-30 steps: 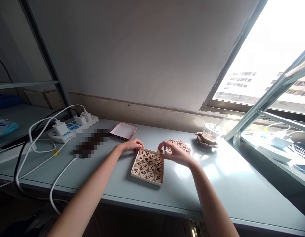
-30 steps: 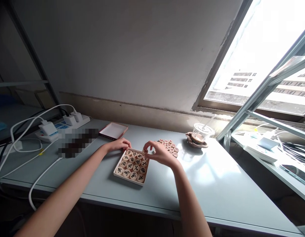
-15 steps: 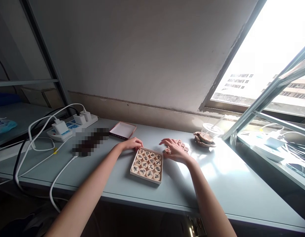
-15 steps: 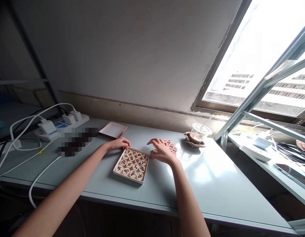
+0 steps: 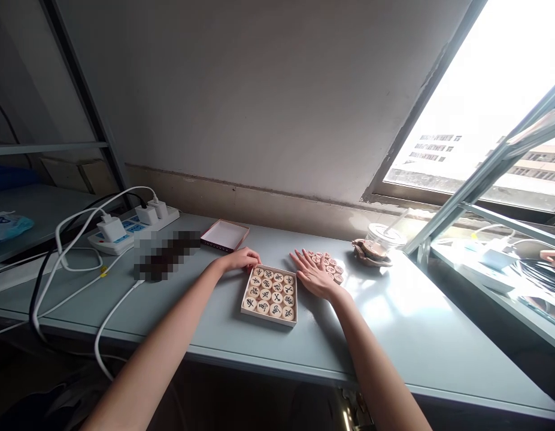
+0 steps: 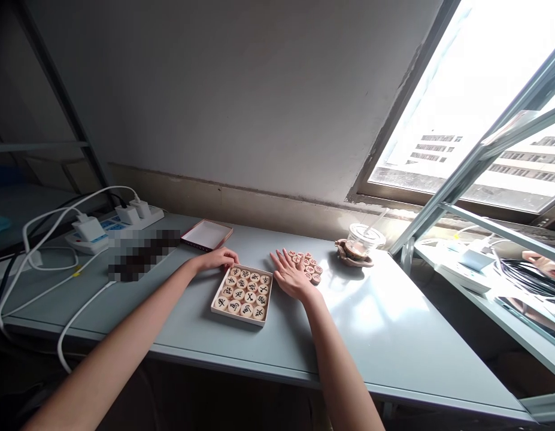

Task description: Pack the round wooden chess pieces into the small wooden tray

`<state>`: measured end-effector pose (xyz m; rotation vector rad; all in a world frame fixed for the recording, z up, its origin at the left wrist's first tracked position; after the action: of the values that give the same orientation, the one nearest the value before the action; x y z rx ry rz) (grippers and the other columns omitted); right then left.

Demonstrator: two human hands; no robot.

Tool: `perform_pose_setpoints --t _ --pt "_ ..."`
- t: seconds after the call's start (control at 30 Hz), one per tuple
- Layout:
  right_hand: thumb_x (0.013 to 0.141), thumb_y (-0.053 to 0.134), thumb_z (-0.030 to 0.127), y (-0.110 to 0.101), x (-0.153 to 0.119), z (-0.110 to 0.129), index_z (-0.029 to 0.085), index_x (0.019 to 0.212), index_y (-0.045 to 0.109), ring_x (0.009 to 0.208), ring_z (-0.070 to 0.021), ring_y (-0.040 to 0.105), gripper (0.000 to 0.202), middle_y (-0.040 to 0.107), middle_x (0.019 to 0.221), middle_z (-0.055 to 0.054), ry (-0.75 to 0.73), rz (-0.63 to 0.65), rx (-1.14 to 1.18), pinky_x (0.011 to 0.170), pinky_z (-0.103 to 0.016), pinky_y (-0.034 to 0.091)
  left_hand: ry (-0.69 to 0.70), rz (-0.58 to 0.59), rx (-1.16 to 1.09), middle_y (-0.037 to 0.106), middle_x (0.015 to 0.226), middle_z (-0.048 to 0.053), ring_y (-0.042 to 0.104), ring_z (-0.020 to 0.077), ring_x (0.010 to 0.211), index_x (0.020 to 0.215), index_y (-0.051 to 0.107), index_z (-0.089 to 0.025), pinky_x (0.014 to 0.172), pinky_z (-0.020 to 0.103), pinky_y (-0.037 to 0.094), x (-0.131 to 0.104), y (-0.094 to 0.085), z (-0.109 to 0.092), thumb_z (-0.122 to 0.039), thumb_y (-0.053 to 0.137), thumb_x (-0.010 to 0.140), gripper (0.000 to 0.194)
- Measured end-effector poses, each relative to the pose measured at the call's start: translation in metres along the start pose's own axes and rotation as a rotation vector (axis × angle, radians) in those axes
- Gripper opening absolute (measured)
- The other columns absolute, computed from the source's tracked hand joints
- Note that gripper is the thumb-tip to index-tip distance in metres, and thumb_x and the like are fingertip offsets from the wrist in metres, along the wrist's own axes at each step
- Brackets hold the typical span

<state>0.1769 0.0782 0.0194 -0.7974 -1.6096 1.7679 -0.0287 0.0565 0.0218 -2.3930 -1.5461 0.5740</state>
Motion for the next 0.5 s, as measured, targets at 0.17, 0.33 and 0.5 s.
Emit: perform_pose_setpoints --t 0.17,0.33,0.5 --pt "0.094 0.018 0.027 0.000 0.003 0.000 0.022 0.149 0.016 0.144 -0.0229 0.006 0.056 0.014 0.155 -0.004 0.049 -0.075 -0.091 0.109 -0.066 -0.004 -0.005 -0.003 0.004 0.049 0.058 -0.001 0.043 0.0118 0.060 0.068 0.057 -0.015 0.060 0.025 0.035 -0.002 0.000 -0.002 -0.031 0.049 0.061 0.019" --pt "0.094 0.018 0.026 0.000 0.001 -0.020 0.024 0.149 0.018 0.144 -0.0248 0.010 0.055 0.018 0.155 -0.004 0.130 -0.078 -0.066 0.110 -0.065 0.003 -0.006 0.000 -0.012 0.051 0.060 -0.001 0.044 0.0119 0.061 0.066 0.058 -0.015 0.060 0.025 0.035 -0.001 0.000 -0.001 -0.030 0.050 0.059 0.018" --pt "0.096 0.022 0.036 -0.016 0.002 -0.022 0.026 0.148 0.021 0.143 -0.0273 0.012 0.053 0.019 0.155 -0.005 0.139 -0.166 0.028 0.109 -0.067 0.011 -0.003 0.008 -0.031 0.051 0.058 -0.001 0.043 0.0109 0.059 0.067 0.061 -0.015 0.060 0.024 0.034 0.001 -0.003 0.001 -0.028 0.050 0.059 0.019"
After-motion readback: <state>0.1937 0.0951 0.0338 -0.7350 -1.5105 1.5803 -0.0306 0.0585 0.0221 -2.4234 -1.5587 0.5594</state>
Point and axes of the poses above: each hand's wrist, its own x-axis towards the middle knuckle, its own y-axis out of the palm, z = x × y, the point moved 6 cm from there along x, towards the middle knuckle
